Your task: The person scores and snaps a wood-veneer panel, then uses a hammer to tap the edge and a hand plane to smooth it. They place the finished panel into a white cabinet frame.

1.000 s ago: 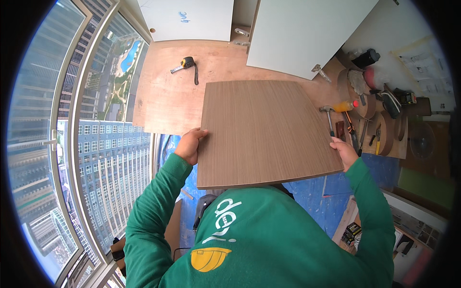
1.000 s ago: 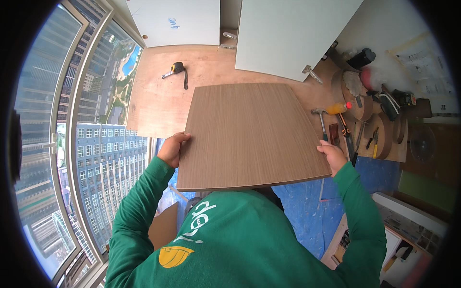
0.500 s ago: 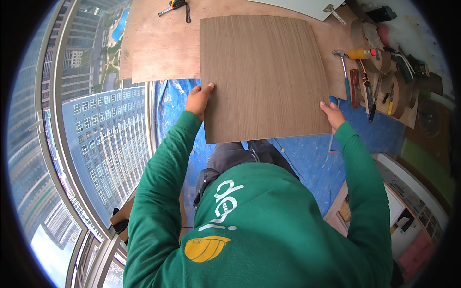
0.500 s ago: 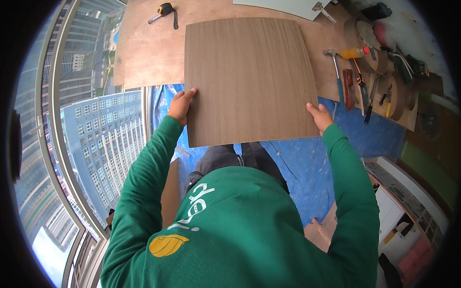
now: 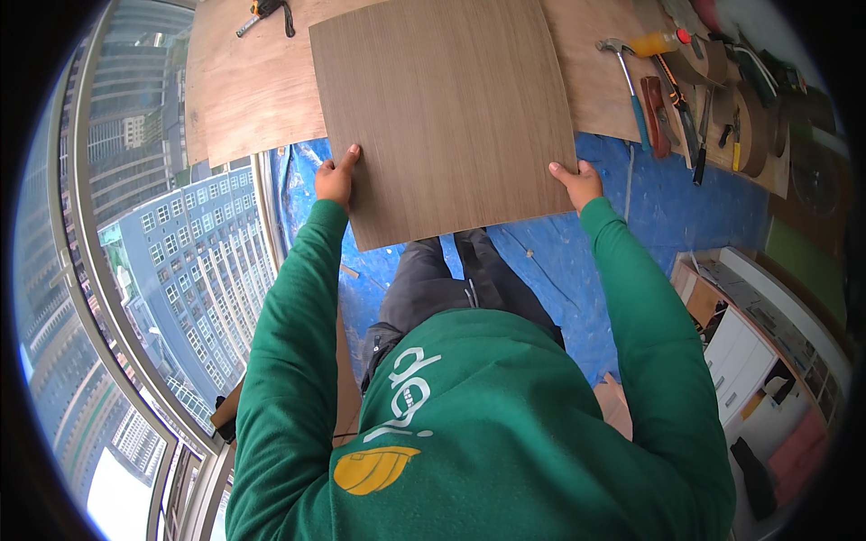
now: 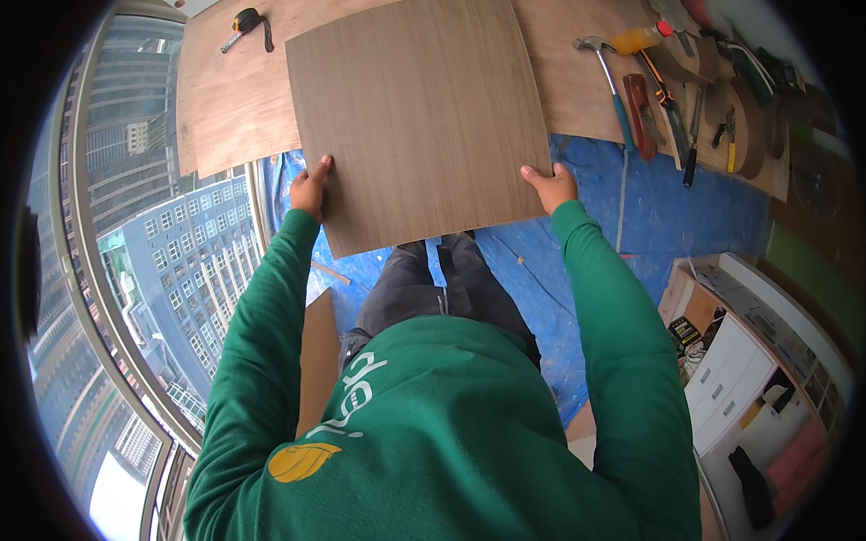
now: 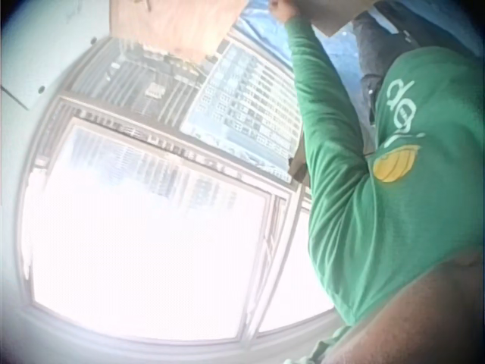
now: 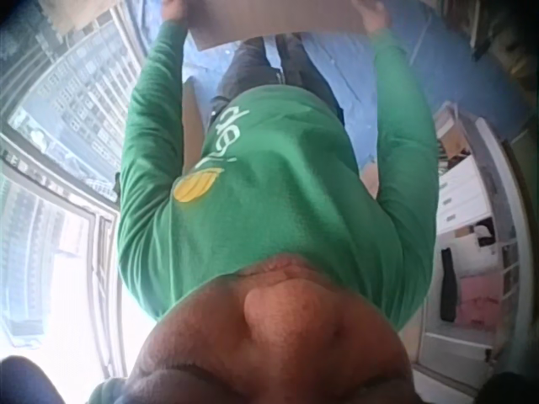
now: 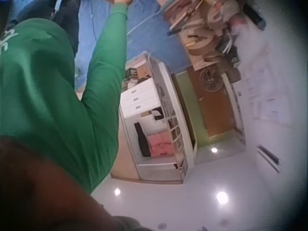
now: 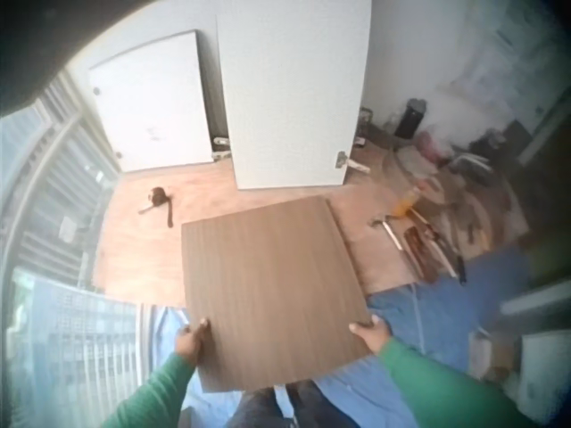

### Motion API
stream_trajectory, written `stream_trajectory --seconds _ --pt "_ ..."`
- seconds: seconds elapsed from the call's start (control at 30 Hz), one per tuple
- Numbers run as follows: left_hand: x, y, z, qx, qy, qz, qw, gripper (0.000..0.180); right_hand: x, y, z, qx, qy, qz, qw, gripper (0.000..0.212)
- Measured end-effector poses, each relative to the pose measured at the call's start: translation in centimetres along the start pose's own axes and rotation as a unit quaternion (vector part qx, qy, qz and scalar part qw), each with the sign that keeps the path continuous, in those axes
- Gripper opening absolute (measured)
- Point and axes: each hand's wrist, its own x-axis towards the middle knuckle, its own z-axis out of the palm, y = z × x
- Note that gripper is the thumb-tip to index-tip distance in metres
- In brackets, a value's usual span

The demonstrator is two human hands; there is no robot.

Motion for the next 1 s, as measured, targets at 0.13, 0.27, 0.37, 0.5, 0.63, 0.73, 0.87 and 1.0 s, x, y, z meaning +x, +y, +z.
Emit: stream_trajectory --seconds 0.13,0.27,0.37,0.5,0.63,0.73,0.87,1.0 --pt "1.1 -1.3 0.4 -0.001 0.004 -0.001 1.000 0.068 0.2 1.2 0.9 0.017 0.025 0.010 0.999 0.049" --pt "1.8 -1.9 0.6 -0.002 0.001 0.002 1.000 0.066 1.1 2.3 1.3 0.051 0.021 0.008 0.998 0.047" --pt "1.9 -2.1 0.6 -0.024 -0.008 0.007 1.000 0.063 1.3 2.7 0.7 0.049 -0.017 -0.007 0.999 0.057" --pt "2.1 -2.4 0.4 -0.017 -0.012 0.012 1.000 0.061 -1.8 3.6 -0.3 -0.075 -0.006 -0.042 0.996 0.102" --pt "2.8 -3.0 0.4 -0.039 -0.022 0.020 0.999 0.059 -7.2 4.5 0.5 -0.278 0.000 -0.140 0.950 0.136" --pt "3.1 -3.3 0.3 -0.031 -0.020 0.019 0.999 0.058 -8.4 4.2 1.9 -0.273 0.015 -0.099 0.957 0.138" --pt "3.0 -3.3 0.3 -0.039 -0.028 0.028 0.998 0.056 -8.3 2.9 2.3 -0.255 0.031 -0.060 0.965 0.132" --pt "2.6 -2.8 0.3 -0.041 -0.032 0.014 0.999 0.058 -8.6 2.4 2.2 -0.230 0.035 -0.052 0.971 0.129"
